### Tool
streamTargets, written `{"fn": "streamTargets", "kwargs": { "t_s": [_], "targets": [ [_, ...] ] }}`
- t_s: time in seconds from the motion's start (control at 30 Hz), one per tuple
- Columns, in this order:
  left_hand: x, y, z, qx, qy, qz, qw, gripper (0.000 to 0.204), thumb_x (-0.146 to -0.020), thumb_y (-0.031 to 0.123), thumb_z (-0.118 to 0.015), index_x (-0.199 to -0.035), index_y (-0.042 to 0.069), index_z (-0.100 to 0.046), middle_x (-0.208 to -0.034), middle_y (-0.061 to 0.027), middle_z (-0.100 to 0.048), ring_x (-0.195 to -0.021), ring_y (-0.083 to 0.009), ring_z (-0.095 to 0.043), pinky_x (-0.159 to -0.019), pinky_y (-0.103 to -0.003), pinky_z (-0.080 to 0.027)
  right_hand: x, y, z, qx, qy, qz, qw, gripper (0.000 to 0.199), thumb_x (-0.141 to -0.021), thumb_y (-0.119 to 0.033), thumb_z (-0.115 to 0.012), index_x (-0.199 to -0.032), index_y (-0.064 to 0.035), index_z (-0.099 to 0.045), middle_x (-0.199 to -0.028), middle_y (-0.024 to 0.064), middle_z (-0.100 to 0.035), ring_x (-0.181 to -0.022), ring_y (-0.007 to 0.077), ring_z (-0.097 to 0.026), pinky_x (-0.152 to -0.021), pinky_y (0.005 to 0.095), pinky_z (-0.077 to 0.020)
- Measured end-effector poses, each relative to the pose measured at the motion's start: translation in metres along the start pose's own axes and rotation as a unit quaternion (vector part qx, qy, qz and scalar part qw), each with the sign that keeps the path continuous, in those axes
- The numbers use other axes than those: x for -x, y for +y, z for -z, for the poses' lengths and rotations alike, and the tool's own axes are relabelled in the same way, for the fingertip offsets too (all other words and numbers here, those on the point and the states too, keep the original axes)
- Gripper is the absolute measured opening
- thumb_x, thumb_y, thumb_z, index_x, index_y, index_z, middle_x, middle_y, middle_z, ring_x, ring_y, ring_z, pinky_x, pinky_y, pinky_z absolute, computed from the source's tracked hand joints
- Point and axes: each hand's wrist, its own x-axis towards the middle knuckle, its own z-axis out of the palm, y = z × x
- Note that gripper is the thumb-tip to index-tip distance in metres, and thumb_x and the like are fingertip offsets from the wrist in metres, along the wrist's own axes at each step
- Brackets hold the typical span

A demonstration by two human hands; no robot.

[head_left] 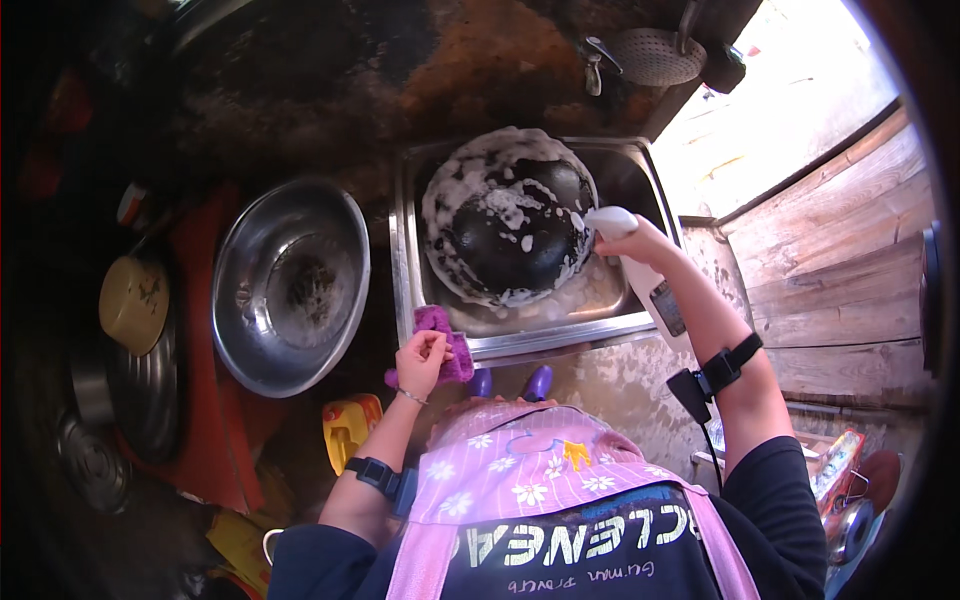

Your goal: Cleaning the back of a black cooking pan using a spray cleaner and a purple cloth in a rustic kitchen sink area.

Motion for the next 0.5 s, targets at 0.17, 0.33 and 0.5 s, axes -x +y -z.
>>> {"fn": "streamTargets", "kwargs": {
  "t_s": [0.17,0.33,0.5],
  "targets": [
    [0.0,-0.002,0.0,-0.011,-0.002,-0.013,1.0,0.011,-0.084,0.011,-0.054,-0.083,0.0,-0.055,-0.071,-0.0042,-0.059,-0.059,-0.009,-0.057,-0.055,-0.02,-0.047,0.035,0.02,-0.006,0.0,0.09,-0.107,0.99,0.042,-0.059,-0.017,-0.074,-0.098,-0.0064,-0.062,-0.086,0.0071,-0.062,-0.077,0.0162,-0.056,-0.072,0.0299,-0.0438],
    [-0.001,-0.003,0.001,-0.017,0.0,-0.012,1.0,0.011,-0.084,0.011,-0.054,-0.082,0.0,-0.055,-0.071,-0.0038,-0.059,-0.059,-0.009,-0.057,-0.055,-0.019,-0.047,0.054,0.035,-0.024,-0.087,0.024,-0.08,0.993,0.04,-0.062,-0.011,-0.071,-0.1,-0.0075,-0.061,-0.087,0.0051,-0.062,-0.079,0.0148,-0.056,-0.073,0.0295,-0.0428],
    [-0.002,-0.001,0.0,-0.027,-0.004,-0.008,1.0,0.011,-0.084,0.011,-0.054,-0.082,0.001,-0.055,-0.07,-0.0036,-0.059,-0.059,-0.0088,-0.057,-0.055,-0.019,-0.047,0.044,0.079,-0.045,-0.028,0.049,-0.132,0.99,0.045,-0.058,-0.021,-0.074,-0.098,-0.0071,-0.061,-0.088,0.0073,-0.062,-0.079,0.0163,-0.057,-0.072,0.0293,-0.0437]
  ]
}}
